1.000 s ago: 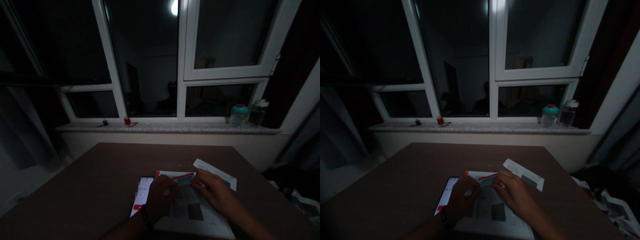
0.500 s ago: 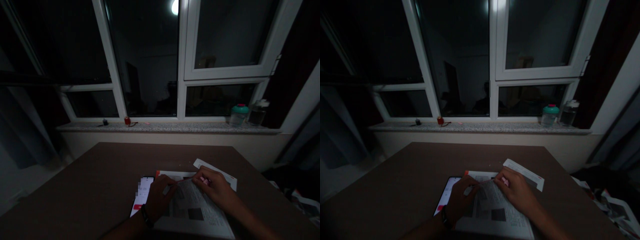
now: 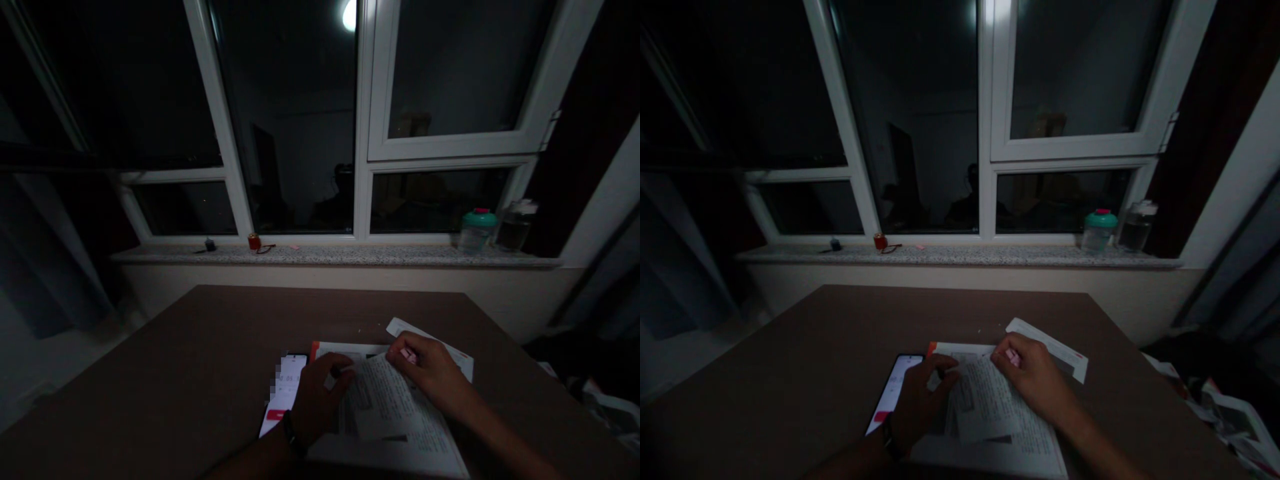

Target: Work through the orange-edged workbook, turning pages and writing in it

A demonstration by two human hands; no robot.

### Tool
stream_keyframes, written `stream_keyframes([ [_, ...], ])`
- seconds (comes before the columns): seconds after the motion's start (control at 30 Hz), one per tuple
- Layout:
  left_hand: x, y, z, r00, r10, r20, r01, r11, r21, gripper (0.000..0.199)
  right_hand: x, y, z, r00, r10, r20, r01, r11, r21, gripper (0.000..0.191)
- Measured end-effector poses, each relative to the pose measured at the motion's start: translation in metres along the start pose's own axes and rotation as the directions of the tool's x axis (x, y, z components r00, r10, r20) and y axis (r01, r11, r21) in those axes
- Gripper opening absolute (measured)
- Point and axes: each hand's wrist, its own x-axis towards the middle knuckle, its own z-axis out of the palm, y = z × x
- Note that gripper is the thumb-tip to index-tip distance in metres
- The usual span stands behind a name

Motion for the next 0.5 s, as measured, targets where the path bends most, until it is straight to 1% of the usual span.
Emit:
stream_keyframes([
  [0.1, 0.001, 0.002, 0.000, 0.999, -0.036, 0.021, 0.037, 0.998, -0.048, 0.011, 0.003, 0.007, 0.001, 0.999, 0.045, 0.007, -0.046, 0.997, 0.062, 0.026],
  [0.2, 0.003, 0.000, 0.003, 0.992, -0.117, 0.051, 0.122, 0.986, -0.109, 0.012, 0.008, 0.017, 0.006, 0.993, 0.107, 0.050, -0.113, 0.983, 0.141, 0.026],
  [0.3, 0.004, -0.007, 0.008, 0.971, -0.226, 0.081, 0.238, 0.952, -0.193, 0.013, 0.014, 0.034, 0.015, 0.978, 0.173, 0.113, -0.194, 0.956, 0.219, 0.026],
  [0.37, 0.004, -0.014, 0.012, 0.949, -0.289, 0.123, 0.311, 0.917, -0.250, 0.015, 0.019, 0.047, 0.023, 0.963, 0.214, 0.162, -0.250, 0.935, 0.252, 0.026],
  [0.43, 0.005, -0.022, 0.015, 0.929, -0.333, 0.162, 0.366, 0.889, -0.274, 0.016, 0.022, 0.060, 0.032, 0.949, 0.247, 0.197, -0.293, 0.921, 0.257, 0.028],
  [0.5, 0.006, -0.028, 0.018, 0.917, -0.357, 0.179, 0.394, 0.884, -0.254, 0.015, 0.025, 0.069, 0.039, 0.943, 0.268, 0.196, -0.306, 0.932, 0.196, 0.029],
])
